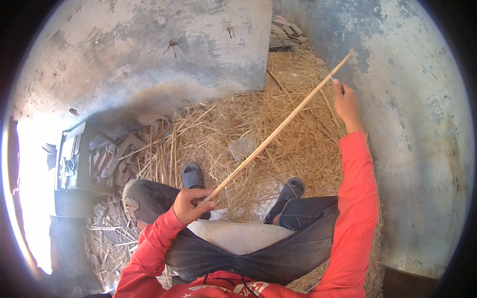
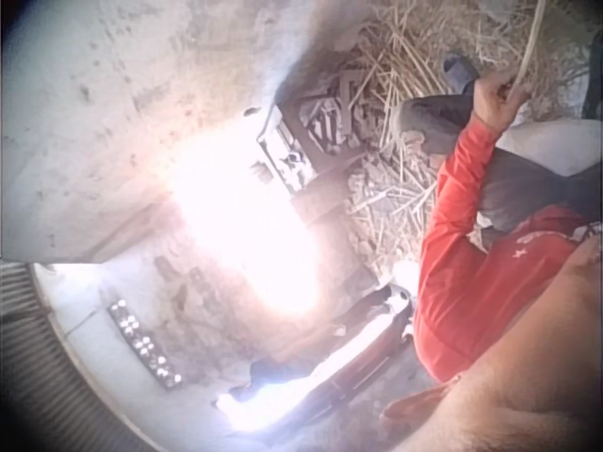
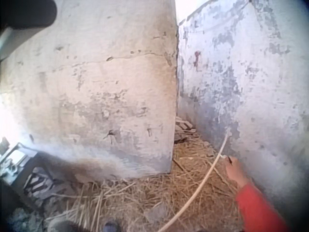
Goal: The person uses a small green folding knife to shave thin strips of wood from a long, thin stick while sitting on a straw-covered floor. The person repeatedly runs the blade along the stick, removing bark and smoothing the surface.
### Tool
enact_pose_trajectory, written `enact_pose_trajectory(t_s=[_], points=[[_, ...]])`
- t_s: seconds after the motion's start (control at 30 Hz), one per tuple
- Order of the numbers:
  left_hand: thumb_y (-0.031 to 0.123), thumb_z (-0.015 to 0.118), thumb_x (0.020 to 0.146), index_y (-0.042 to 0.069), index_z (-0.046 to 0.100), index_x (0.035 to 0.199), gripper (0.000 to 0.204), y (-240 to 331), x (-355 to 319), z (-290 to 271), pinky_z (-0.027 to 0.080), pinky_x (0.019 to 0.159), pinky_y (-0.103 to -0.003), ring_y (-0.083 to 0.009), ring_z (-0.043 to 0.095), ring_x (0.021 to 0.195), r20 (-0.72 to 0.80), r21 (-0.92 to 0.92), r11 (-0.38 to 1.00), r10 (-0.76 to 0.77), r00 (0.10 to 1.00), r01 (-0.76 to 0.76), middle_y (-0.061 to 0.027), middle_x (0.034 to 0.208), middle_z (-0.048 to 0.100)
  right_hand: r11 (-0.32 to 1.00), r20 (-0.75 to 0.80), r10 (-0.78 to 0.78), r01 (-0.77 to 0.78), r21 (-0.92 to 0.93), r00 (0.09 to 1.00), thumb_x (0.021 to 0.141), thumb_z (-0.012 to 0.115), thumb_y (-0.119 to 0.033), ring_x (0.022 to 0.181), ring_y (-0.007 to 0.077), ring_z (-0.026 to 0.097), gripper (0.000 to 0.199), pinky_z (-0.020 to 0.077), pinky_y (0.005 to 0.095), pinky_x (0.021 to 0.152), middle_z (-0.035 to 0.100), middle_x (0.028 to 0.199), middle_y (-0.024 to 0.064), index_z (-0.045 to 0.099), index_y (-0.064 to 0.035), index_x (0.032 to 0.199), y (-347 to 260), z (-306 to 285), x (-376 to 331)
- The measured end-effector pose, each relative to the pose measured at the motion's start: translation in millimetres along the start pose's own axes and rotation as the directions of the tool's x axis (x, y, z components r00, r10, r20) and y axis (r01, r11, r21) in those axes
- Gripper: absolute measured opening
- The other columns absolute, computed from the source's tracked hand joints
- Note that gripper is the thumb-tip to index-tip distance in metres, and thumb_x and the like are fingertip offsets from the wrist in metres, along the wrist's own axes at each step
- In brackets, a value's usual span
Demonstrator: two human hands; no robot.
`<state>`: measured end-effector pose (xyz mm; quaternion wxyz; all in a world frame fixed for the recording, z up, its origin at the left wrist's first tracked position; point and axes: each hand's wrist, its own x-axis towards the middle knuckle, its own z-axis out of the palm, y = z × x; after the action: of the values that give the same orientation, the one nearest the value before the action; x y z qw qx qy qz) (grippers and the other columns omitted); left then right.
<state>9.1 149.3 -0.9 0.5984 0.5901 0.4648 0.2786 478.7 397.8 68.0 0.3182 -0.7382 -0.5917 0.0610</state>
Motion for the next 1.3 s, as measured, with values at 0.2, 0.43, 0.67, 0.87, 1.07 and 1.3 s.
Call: enact_pose_trajectory(t_s=[0.2, 0.43, 0.67, 0.87, 1.07, 1.3], points=[[0.011, 0.074, 0.096, -0.007, 0.069, 0.124, 0.033, -11.3, 4.5, 1.8, 0.048, 0.061, -0.023, -0.0066, 0.064, 0.073, -0.023, 0.033, 0.983, 0.184, 0.983, -0.183, -0.0067, 0.083, 0.071, 0.995, -0.001, -0.093, 0.093, -0.042, 0.996, 0.106, 0.044, -0.058, 0.066, 0.0258, 0.057, 0.067, 0.0451, 0.0436, 0.067, 0.058, 0.066, 0.0126, 0.073, 0.0023, 0.104, -0.8, 0.0, -7.5], [0.01, 0.072, 0.098, -0.01, 0.068, 0.124, 0.033, -9.9, 4.2, 4.4, 0.052, 0.065, -0.023, -0.0081, 0.067, 0.078, -0.127, -0.091, 0.99, 0.095, 0.987, -0.107, -0.0074, 0.086, 0.071, 0.975, 0.299, -0.219, 0.223, 0.023, 0.929, 0.105, 0.044, -0.06, 0.051, 0.0257, 0.052, 0.07, 0.0425, 0.0447, 0.054, 0.055, 0.058, 0.0116, 0.071, 0.0014, 0.085, -53.7, 42.1, -57.3], [0.009, 0.068, 0.1, -0.01, 0.066, 0.128, 0.033, -11.0, 13.4, 6.5, 0.05, 0.066, -0.02, -0.0054, 0.061, 0.078, -0.233, -0.128, 0.985, 0.085, 0.969, -0.117, -0.0029, 0.086, 0.068, 0.863, 0.445, -0.501, 0.389, 0.323, 0.742, 0.106, 0.047, -0.054, 0.055, 0.0352, 0.063, 0.061, 0.0467, 0.0474, 0.055, 0.06, 0.058, 0.0168, 0.069, -0.0036, 0.08, -135.6, 70.0, -164.7], [0.011, 0.067, 0.102, -0.008, 0.066, 0.129, 0.033, -16.5, 19.1, 8.5, 0.043, 0.06, -0.019, -0.0022, 0.056, 0.073, -0.279, -0.199, 0.971, 0.077, 0.957, -0.136, -0.0004, 0.083, 0.066, 0.865, 0.45, -0.502, 0.416, 0.281, 0.738, 0.106, 0.047, -0.054, 0.059, 0.0387, 0.063, 0.059, 0.0504, 0.0493, 0.059, 0.061, 0.062, 0.0201, 0.068, -0.0023, 0.086, -151.9, 70.3, -185.4], [0.014, 0.059, 0.106, -0.009, 0.066, 0.126, 0.031, 3.4, 14.8, 6.8, 0.038, 0.052, -0.02, -0.003, 0.049, 0.057, -0.125, -0.253, 0.967, -0.071, 0.99, 0.038, -0.0011, 0.077, 0.064, 0.948, 0.201, -0.305, 0.275, 0.163, 0.931, 0.107, 0.042, -0.058, 0.057, 0.0335, 0.062, 0.067, 0.0489, 0.0464, 0.058, 0.058, 0.06, 0.0154, 0.066, 0.0032, 0.095, -100.0, 67.4, -92.2], [0.02, 0.049, 0.111, -0.007, 0.064, 0.126, 0.034, -0.5, 15.5, 6.3, 0.029, 0.042, -0.02, -0.0024, 0.04, 0.045, -0.069, -0.469, 0.883, -0.03, 0.997, -0.006, -0.0019, 0.072, 0.06, 0.892, 0.339, -0.443, 0.371, 0.258, 0.83, 0.108, 0.04, -0.057, 0.055, 0.0349, 0.062, 0.066, 0.0502, 0.0474, 0.055, 0.058, 0.059, 0.0162, 0.068, 0.0022, 0.099, -137.6, 52.9, -130.1]])
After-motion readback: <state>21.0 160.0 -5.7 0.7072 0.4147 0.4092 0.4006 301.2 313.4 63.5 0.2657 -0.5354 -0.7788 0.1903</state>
